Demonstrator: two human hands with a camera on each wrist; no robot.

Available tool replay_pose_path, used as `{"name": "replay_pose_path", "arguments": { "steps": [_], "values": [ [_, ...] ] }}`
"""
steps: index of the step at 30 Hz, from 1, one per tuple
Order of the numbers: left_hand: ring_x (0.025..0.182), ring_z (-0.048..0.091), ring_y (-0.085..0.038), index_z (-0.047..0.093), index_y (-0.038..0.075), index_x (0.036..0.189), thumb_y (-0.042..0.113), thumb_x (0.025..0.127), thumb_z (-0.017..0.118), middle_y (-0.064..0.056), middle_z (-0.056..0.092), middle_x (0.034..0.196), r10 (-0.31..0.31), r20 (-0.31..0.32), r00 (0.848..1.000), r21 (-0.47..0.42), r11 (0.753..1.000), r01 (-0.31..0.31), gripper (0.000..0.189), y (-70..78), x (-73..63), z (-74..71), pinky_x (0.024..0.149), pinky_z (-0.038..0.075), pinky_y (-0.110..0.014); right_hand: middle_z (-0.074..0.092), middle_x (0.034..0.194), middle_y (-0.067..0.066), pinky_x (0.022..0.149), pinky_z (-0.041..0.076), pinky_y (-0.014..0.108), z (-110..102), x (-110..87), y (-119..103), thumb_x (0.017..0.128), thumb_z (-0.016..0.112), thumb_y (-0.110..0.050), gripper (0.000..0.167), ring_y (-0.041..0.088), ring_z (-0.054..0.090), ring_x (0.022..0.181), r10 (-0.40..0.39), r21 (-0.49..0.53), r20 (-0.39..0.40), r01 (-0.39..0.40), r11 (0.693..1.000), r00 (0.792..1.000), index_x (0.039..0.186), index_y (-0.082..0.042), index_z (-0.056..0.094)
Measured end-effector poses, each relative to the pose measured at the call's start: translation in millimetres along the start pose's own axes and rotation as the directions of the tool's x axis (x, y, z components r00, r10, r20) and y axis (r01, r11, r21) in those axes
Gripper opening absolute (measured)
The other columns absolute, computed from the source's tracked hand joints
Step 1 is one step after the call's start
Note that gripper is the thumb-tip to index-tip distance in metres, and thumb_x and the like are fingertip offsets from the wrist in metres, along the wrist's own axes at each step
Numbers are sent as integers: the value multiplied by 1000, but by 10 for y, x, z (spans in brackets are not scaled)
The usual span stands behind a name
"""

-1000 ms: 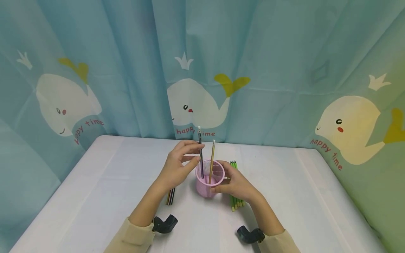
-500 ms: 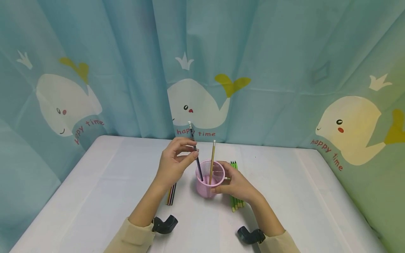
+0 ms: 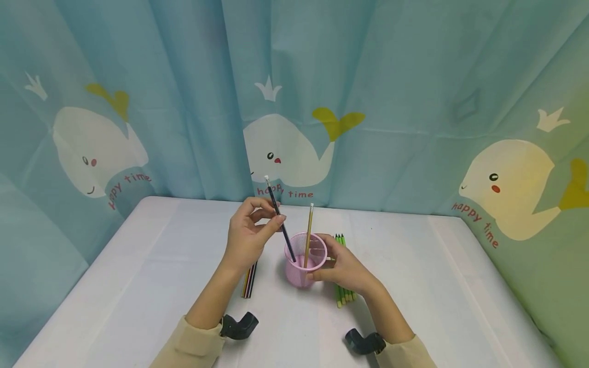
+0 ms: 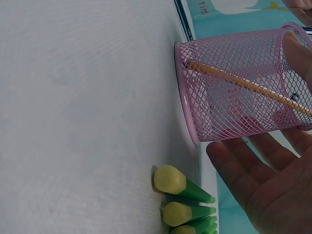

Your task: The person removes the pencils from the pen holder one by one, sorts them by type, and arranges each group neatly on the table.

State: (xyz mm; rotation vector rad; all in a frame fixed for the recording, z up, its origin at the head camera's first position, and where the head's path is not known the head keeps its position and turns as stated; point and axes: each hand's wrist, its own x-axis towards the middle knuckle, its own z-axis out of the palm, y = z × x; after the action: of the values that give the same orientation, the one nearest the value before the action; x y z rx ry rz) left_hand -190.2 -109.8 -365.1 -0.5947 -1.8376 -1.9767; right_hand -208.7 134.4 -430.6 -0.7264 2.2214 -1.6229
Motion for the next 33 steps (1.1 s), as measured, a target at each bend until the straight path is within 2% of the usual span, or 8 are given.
{"name": "replay_pose_path", "arguments": {
  "steps": [4, 7, 12, 18, 23, 29, 33],
  "values": [
    [92, 66, -16, 44, -6, 111, -9, 87, 69, -14, 54, 111, -24, -11, 1000, -56, 998, 24, 34, 15, 9, -7, 74, 63, -38, 53, 141, 14, 102, 51, 50, -2, 2, -2, 74, 87, -12, 80, 34, 54, 127, -7, -5, -3, 7, 1000, 1000, 143, -14, 45],
    [93, 66, -18, 41, -3, 124, -10, 87, 68, -19, 54, 116, -53, -17, 998, -87, 995, 51, 46, 27, 12, -10, 74, 63, -37, 53, 141, 15, 102, 51, 51, -1, 1, -10, 74, 87, -12, 80, 35, 54, 127, -7, -2, -2, 7, 1000, 1000, 143, -14, 45],
    [94, 66, -19, 40, 5, 140, -7, 89, 68, -22, 53, 120, -110, -27, 994, -88, 990, 107, 60, 41, 24, -27, 75, 63, -35, 53, 141, 16, 102, 51, 51, 2, -3, -9, 74, 87, -11, 81, 36, 53, 126, -11, 7, 1, 11, 1000, 1000, 143, -13, 45],
    [94, 66, -18, 44, 7, 141, -3, 91, 68, -19, 52, 123, -154, -20, 988, -78, 985, 152, 57, 63, 42, -59, 75, 63, -34, 53, 141, 17, 101, 51, 52, 7, -5, -11, 74, 86, -9, 81, 38, 54, 125, -12, 15, 0, 12, 1000, 1000, 143, -13, 45],
    [92, 66, -16, 45, 3, 139, -6, 90, 67, -26, 49, 125, -169, -31, 985, -92, 982, 165, 54, 76, 48, -88, 74, 63, -34, 52, 141, 17, 101, 52, 51, 10, -7, -3, 74, 86, -9, 81, 37, 54, 125, -14, 15, 1, 14, 1000, 1000, 144, -11, 45],
    [91, 66, -15, 45, 4, 139, -5, 91, 66, -16, 52, 121, -186, -57, 981, -71, 981, 182, 53, 81, 70, -152, 74, 63, -35, 52, 141, 17, 101, 52, 51, 10, -11, -12, 74, 86, -9, 80, 36, 54, 125, -14, 15, 2, 14, 1000, 1000, 143, -11, 45],
    [90, 66, -15, 44, 5, 140, -4, 91, 66, -14, 53, 121, -203, -65, 977, -51, 979, 199, 54, 88, 88, -208, 73, 63, -34, 52, 141, 16, 101, 53, 48, 7, -7, -23, 74, 86, -10, 81, 34, 54, 125, -9, 13, 7, 9, 1000, 1000, 144, -10, 44]
  ]
}}
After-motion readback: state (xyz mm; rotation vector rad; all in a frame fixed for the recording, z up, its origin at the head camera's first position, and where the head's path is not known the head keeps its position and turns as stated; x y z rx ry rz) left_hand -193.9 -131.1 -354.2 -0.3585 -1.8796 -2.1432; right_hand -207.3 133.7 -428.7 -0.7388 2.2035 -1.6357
